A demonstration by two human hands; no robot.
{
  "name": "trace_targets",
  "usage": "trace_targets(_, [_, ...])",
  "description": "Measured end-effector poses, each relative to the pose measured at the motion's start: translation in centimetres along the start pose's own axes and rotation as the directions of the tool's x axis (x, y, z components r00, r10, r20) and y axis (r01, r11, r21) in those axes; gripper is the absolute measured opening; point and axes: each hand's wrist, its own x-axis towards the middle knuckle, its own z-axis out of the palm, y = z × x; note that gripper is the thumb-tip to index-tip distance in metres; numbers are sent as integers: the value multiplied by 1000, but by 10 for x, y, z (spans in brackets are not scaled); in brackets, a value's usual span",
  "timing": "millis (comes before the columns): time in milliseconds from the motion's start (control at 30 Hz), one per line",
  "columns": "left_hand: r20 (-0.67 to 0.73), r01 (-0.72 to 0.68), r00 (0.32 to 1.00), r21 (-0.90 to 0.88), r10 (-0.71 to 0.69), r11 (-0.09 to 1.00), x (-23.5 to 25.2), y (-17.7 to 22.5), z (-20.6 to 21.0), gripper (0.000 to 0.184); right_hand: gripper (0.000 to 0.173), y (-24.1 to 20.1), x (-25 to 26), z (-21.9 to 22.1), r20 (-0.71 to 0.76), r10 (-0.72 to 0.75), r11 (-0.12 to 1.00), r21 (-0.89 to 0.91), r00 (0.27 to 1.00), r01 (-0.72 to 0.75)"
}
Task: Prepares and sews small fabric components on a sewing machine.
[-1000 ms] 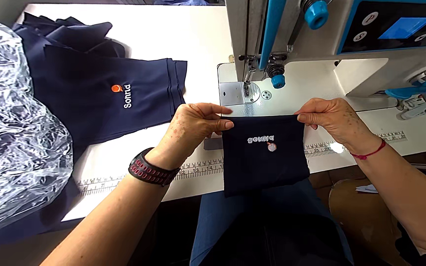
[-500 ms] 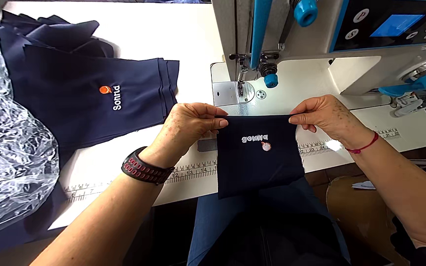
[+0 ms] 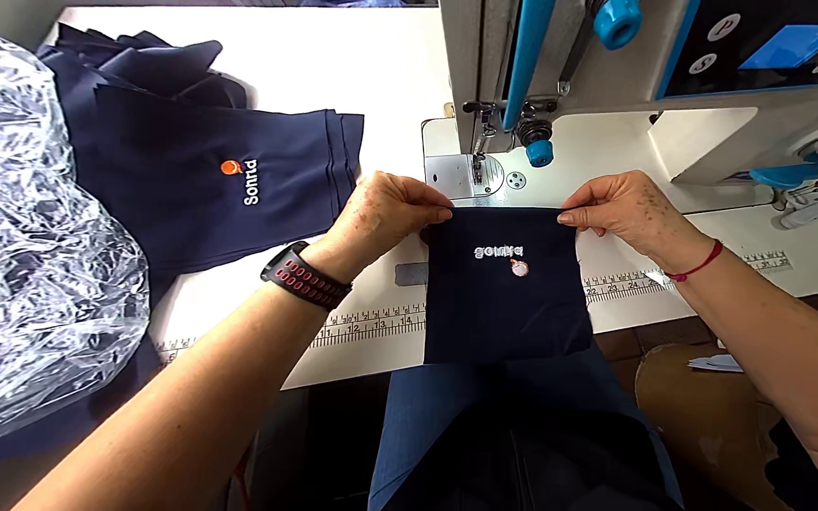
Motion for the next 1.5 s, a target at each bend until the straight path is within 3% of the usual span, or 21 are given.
trace_targets(167, [-19,-180,982,185,186,966,6,-11,0,6,7,5,0,4,-9,-101,987,-128,995,99])
trace_targets(300, [13,-290,954,301,300,909,8,-12,0,7,4,17,3,6,8,-346,895,-297,938,332])
trace_targets(467, [19,-531,817,417,577,738,9,-20,3,10,16,36,8,1,128,-725,533,-518,676,669])
trace_targets(567, [26,-580,757,488,653,653,4,-22,6,14,19,43,8,-1,206,-815,355,-560,541,749])
trace_targets(667, [52,-603,725,531,687,596,0,-27,9,20,20,47,5,-1,270,-829,262,-586,489,767])
trace_targets(1000, [127,-632,695,576,707,518,-11,-26,12,21,19,50,3,-2,291,-844,193,-620,451,760])
trace_targets(1233, [101,-581,757,557,646,594,-8,-22,12,20,20,48,3,-2,312,-835,182,-619,453,764])
trace_targets(1367, [83,-579,751,561,655,592,-4,-21,11,23,20,46,3,-2,326,-832,168,-621,448,766])
trace_targets(1500, [230,-603,759,599,609,526,-7,-10,11,19,21,39,2,-3,385,-800,151,-612,460,776])
